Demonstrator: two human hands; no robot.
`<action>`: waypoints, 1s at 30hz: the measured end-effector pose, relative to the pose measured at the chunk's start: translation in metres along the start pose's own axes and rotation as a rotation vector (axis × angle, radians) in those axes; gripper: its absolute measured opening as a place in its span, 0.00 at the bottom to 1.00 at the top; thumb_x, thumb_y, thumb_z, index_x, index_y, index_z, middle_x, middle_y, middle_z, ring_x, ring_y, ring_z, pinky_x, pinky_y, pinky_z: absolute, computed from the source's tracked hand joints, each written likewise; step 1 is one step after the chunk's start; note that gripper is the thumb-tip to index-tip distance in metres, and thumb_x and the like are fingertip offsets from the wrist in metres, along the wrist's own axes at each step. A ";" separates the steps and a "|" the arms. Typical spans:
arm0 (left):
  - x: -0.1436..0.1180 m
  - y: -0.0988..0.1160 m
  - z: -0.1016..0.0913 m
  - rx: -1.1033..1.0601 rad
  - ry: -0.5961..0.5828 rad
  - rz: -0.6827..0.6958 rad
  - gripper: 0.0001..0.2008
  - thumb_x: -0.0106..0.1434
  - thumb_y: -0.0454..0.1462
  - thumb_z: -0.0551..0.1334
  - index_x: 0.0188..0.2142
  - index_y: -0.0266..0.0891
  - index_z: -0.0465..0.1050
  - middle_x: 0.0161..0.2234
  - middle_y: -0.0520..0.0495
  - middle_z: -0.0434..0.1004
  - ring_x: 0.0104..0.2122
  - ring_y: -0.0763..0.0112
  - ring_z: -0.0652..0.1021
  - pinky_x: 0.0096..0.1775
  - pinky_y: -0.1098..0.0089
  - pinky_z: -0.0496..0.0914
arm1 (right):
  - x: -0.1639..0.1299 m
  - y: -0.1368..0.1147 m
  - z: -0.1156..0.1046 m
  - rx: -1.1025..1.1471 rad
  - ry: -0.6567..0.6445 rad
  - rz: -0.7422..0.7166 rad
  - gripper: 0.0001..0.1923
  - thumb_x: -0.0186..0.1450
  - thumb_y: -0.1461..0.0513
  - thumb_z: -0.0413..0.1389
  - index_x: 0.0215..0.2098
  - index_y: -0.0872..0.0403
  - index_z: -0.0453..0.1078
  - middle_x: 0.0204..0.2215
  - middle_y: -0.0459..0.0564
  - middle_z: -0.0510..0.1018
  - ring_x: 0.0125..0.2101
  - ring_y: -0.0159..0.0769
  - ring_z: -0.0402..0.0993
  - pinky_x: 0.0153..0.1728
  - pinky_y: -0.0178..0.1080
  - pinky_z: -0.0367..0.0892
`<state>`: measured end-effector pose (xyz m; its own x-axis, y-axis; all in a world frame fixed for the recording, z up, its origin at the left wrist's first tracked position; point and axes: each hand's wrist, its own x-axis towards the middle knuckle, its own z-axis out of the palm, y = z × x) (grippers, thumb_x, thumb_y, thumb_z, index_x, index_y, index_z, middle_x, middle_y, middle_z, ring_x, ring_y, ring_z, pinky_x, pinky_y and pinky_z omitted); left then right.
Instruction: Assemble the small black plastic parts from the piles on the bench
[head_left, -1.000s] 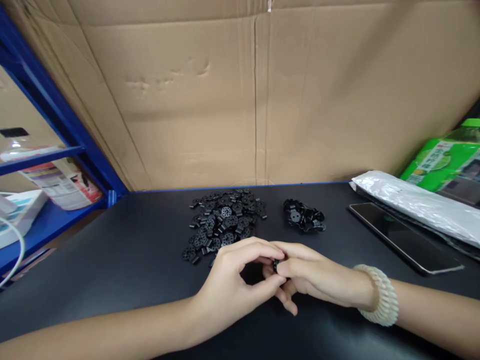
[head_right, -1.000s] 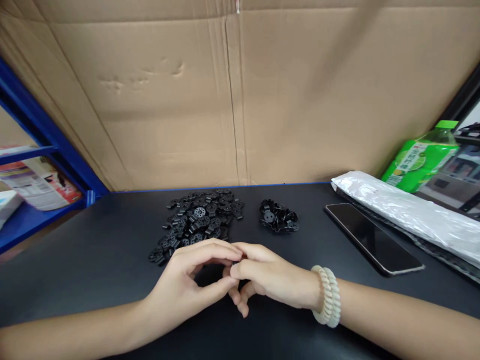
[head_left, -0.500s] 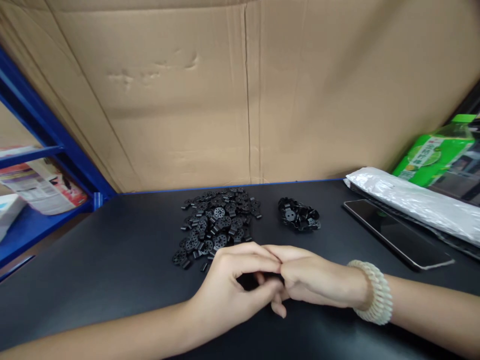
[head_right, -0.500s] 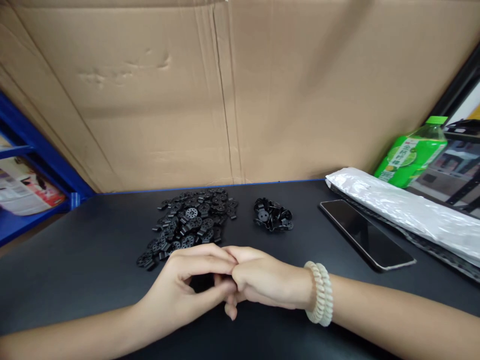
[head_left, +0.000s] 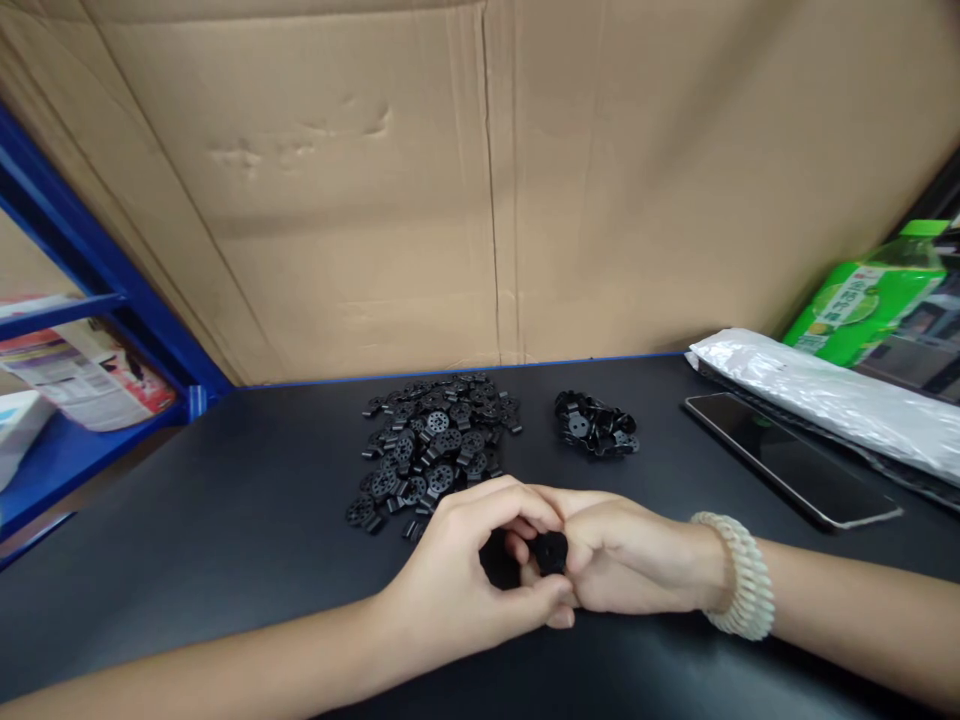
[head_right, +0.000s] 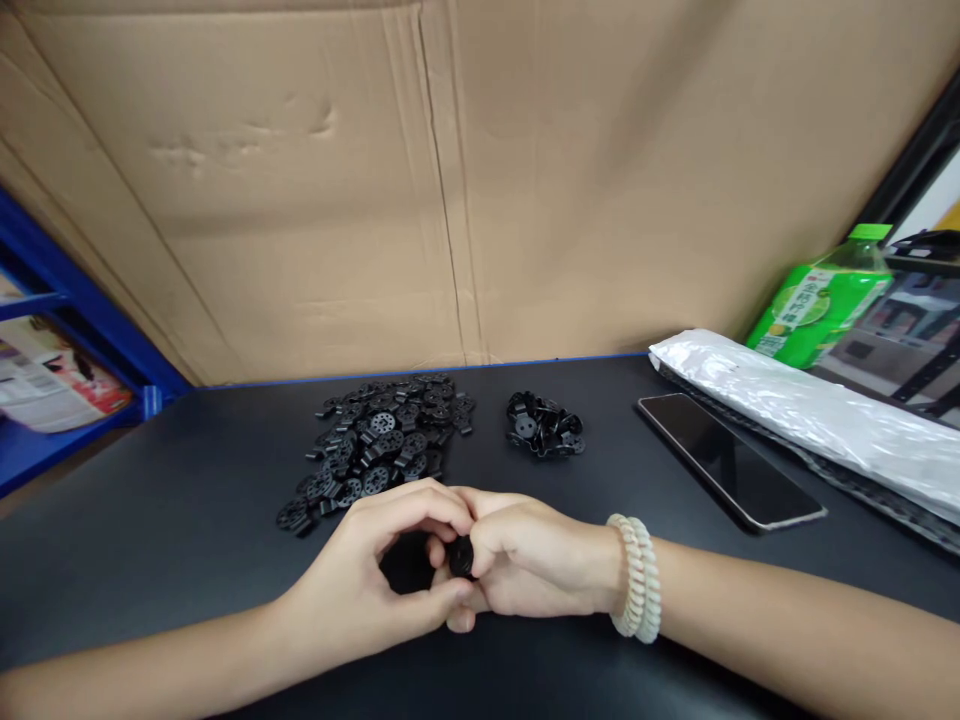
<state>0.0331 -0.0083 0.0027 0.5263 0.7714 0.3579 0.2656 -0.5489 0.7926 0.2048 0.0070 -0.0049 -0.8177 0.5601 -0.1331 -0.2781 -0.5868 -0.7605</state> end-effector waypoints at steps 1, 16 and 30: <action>0.000 0.000 0.000 0.000 0.004 0.009 0.12 0.48 0.24 0.66 0.33 0.35 0.74 0.33 0.48 0.76 0.27 0.74 0.72 0.30 0.74 0.71 | 0.000 0.000 0.000 -0.010 -0.001 0.005 0.19 0.43 0.74 0.48 0.34 0.56 0.63 0.32 0.46 0.68 0.26 0.29 0.66 0.29 0.36 0.61; 0.007 -0.003 -0.003 -0.164 -0.034 -0.104 0.05 0.50 0.28 0.69 0.28 0.35 0.81 0.30 0.46 0.74 0.28 0.71 0.71 0.28 0.72 0.70 | 0.001 -0.007 0.005 -0.124 0.050 0.080 0.22 0.46 0.73 0.50 0.39 0.54 0.62 0.32 0.44 0.70 0.22 0.27 0.68 0.27 0.36 0.62; 0.008 -0.004 0.006 -0.312 0.010 -0.205 0.05 0.49 0.25 0.65 0.26 0.32 0.79 0.29 0.49 0.71 0.26 0.75 0.74 0.28 0.74 0.71 | 0.002 -0.006 0.008 -0.130 0.088 0.106 0.21 0.42 0.73 0.48 0.35 0.54 0.61 0.25 0.38 0.67 0.18 0.22 0.62 0.25 0.34 0.62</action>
<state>0.0410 -0.0017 -0.0007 0.4795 0.8590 0.1794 0.1051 -0.2591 0.9601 0.2008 0.0069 0.0050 -0.7904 0.5512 -0.2673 -0.1209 -0.5681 -0.8140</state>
